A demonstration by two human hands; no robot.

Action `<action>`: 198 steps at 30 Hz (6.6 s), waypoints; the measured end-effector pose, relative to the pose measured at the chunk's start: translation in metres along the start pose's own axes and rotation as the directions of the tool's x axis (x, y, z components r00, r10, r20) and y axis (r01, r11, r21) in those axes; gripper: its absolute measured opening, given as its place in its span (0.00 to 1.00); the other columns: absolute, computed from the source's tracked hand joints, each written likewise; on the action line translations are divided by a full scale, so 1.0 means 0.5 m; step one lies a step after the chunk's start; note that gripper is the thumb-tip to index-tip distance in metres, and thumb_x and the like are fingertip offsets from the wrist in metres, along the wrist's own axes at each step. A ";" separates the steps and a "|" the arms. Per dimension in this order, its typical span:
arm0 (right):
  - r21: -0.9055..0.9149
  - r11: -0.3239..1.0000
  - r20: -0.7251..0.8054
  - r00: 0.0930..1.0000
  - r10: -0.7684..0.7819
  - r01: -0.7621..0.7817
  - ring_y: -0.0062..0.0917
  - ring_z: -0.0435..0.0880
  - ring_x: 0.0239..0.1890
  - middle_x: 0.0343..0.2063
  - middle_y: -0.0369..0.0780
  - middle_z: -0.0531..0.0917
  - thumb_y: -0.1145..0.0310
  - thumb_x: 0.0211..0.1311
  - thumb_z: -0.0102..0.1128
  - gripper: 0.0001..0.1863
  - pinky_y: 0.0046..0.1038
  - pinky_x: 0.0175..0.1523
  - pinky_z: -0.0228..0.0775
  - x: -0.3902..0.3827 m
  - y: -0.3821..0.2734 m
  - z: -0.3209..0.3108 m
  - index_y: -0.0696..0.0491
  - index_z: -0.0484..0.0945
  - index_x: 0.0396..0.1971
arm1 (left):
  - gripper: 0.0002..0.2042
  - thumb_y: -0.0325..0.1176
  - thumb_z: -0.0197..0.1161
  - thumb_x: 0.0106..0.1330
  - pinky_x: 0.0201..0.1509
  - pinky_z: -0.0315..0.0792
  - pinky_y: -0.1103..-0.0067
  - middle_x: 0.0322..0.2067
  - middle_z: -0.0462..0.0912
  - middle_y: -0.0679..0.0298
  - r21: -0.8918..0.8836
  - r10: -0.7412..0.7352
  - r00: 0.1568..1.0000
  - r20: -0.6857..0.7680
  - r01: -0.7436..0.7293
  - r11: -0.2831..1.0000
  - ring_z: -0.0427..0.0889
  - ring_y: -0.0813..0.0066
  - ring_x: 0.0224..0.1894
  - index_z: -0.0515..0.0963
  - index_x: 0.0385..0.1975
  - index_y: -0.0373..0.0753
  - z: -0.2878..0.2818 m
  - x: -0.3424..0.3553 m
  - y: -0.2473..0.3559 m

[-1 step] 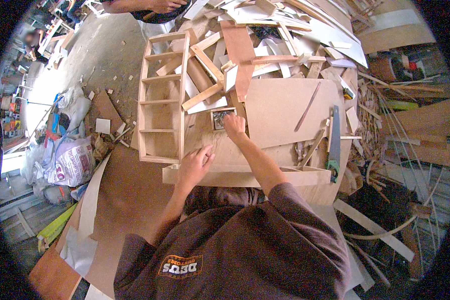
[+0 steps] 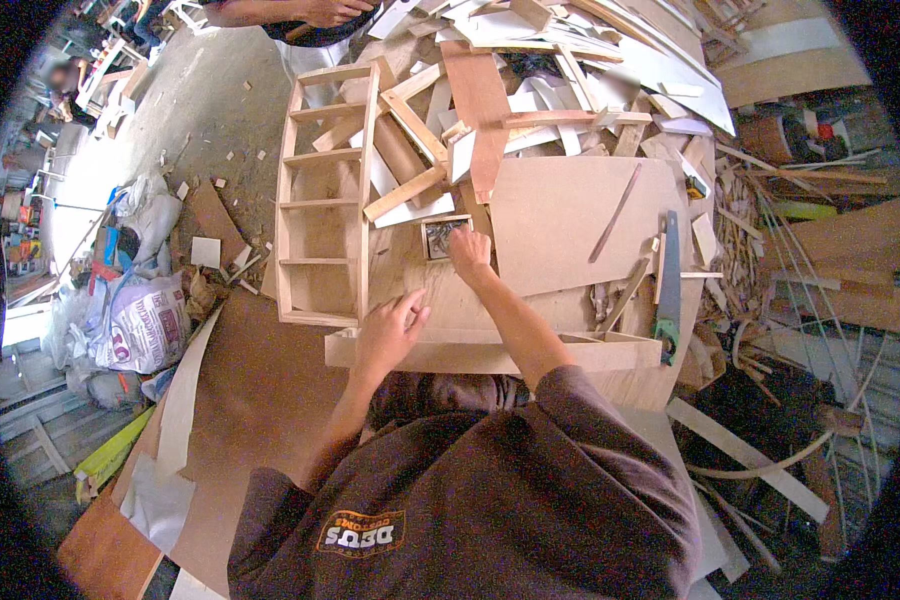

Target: The person constructs a wooden frame by positioning thin strips of wood and driving nails into them using a hammer.

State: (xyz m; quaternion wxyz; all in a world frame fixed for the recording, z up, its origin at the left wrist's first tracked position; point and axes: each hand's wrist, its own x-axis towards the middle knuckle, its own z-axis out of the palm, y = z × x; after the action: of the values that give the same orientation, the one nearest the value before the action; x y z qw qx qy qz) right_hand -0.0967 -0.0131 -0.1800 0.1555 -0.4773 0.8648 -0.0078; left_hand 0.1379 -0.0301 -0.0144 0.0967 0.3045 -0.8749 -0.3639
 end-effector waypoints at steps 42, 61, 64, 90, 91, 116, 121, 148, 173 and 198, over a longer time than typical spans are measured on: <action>0.970 0.196 -0.230 0.299 0.926 0.141 0.14 0.79 0.34 0.37 0.34 0.84 0.69 0.73 0.62 0.13 0.18 0.39 0.72 -0.856 0.538 -0.292 0.58 0.85 0.51 | 0.45 0.38 0.76 0.48 0.54 0.79 0.62 0.44 0.84 0.42 -0.115 0.427 0.545 0.722 -0.514 0.850 0.84 0.43 0.48 0.65 0.71 0.40 0.361 0.041 0.487; 0.849 0.525 -0.513 0.338 0.789 0.064 0.28 0.86 0.38 0.37 0.39 0.89 0.69 0.66 0.66 0.07 0.28 0.42 0.72 -0.951 0.641 -0.266 0.52 0.88 0.42 | 0.49 0.36 0.78 0.52 0.59 0.76 0.64 0.52 0.81 0.40 -0.349 0.604 0.303 0.737 -0.595 0.724 0.82 0.45 0.54 0.58 0.75 0.38 0.625 0.075 0.645; 0.754 0.656 -0.595 0.460 0.659 0.036 0.31 0.87 0.40 0.38 0.39 0.89 0.69 0.65 0.67 0.07 0.30 0.46 0.72 -0.926 0.650 -0.240 0.52 0.87 0.41 | 0.43 0.41 0.76 0.55 0.59 0.76 0.64 0.54 0.82 0.45 -0.195 0.632 0.446 0.633 -0.698 0.688 0.82 0.48 0.55 0.64 0.72 0.39 0.610 0.065 0.653; 0.763 0.637 -0.511 0.706 0.490 0.110 0.27 0.86 0.33 0.31 0.41 0.89 0.78 0.59 0.68 0.08 0.29 0.37 0.76 -0.824 0.643 -0.227 0.56 0.88 0.38 | 0.32 0.47 0.81 0.47 0.48 0.80 0.68 0.43 0.88 0.51 -0.117 0.498 0.727 0.473 -0.509 0.853 0.89 0.55 0.45 0.82 0.53 0.40 0.578 0.056 0.628; 0.749 0.650 -0.520 0.720 0.459 0.126 0.28 0.87 0.34 0.32 0.41 0.89 0.78 0.59 0.68 0.08 0.30 0.38 0.77 -0.827 0.649 -0.224 0.56 0.88 0.39 | 0.33 0.48 0.81 0.47 0.49 0.80 0.67 0.43 0.88 0.51 -0.165 0.506 0.712 0.487 -0.494 0.853 0.89 0.55 0.45 0.83 0.53 0.40 0.580 0.063 0.625; 0.533 0.834 -0.705 0.620 0.345 0.142 0.40 0.86 0.32 0.28 0.44 0.85 0.73 0.60 0.64 0.15 0.39 0.41 0.74 -0.804 0.627 -0.246 0.52 0.80 0.47 | 0.33 0.48 0.81 0.48 0.51 0.80 0.68 0.42 0.89 0.51 -0.215 0.521 0.699 0.491 -0.482 0.849 0.89 0.57 0.44 0.83 0.54 0.39 0.572 0.087 0.621; 0.536 0.843 -0.638 0.673 0.375 0.039 0.36 0.87 0.36 0.32 0.40 0.88 0.75 0.62 0.66 0.18 0.37 0.45 0.75 -0.799 0.629 -0.234 0.49 0.79 0.52 | 0.33 0.48 0.81 0.48 0.52 0.80 0.67 0.43 0.88 0.50 -0.222 0.531 0.701 0.477 -0.488 0.844 0.89 0.56 0.45 0.83 0.53 0.38 0.578 0.086 0.612; 0.454 0.890 -0.687 0.650 0.326 0.033 0.38 0.87 0.37 0.33 0.42 0.87 0.74 0.63 0.65 0.11 0.37 0.44 0.77 -0.824 0.614 -0.222 0.54 0.81 0.45 | 0.32 0.39 0.81 0.47 0.54 0.78 0.64 0.45 0.84 0.53 -0.092 0.477 0.729 0.491 -0.501 0.860 0.84 0.53 0.49 0.82 0.57 0.46 0.559 0.028 0.627; 0.322 0.947 -0.708 0.666 0.236 0.006 0.37 0.86 0.37 0.32 0.42 0.86 0.75 0.60 0.65 0.11 0.36 0.44 0.76 -0.851 0.589 -0.228 0.54 0.79 0.43 | 0.13 0.40 0.67 0.66 0.50 0.79 0.67 0.43 0.88 0.57 -0.308 0.496 0.790 0.360 -0.401 0.863 0.87 0.57 0.45 0.88 0.46 0.43 0.581 0.019 0.606; 0.391 0.920 -0.700 0.636 0.326 -0.041 0.32 0.88 0.41 0.45 0.35 0.89 0.76 0.52 0.63 0.18 0.33 0.43 0.82 -0.854 0.584 -0.199 0.46 0.88 0.44 | 0.12 0.37 0.67 0.65 0.47 0.81 0.70 0.42 0.89 0.60 -0.321 0.465 0.801 0.377 -0.358 0.877 0.89 0.60 0.43 0.88 0.45 0.45 0.592 0.021 0.605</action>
State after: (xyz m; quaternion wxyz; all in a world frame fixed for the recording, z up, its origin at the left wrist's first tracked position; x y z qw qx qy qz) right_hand -0.1529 0.4858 -0.0211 -0.1373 -0.3044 0.8802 -0.3371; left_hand -0.1260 0.3007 -0.0165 0.0075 0.0014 -0.8695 -0.4939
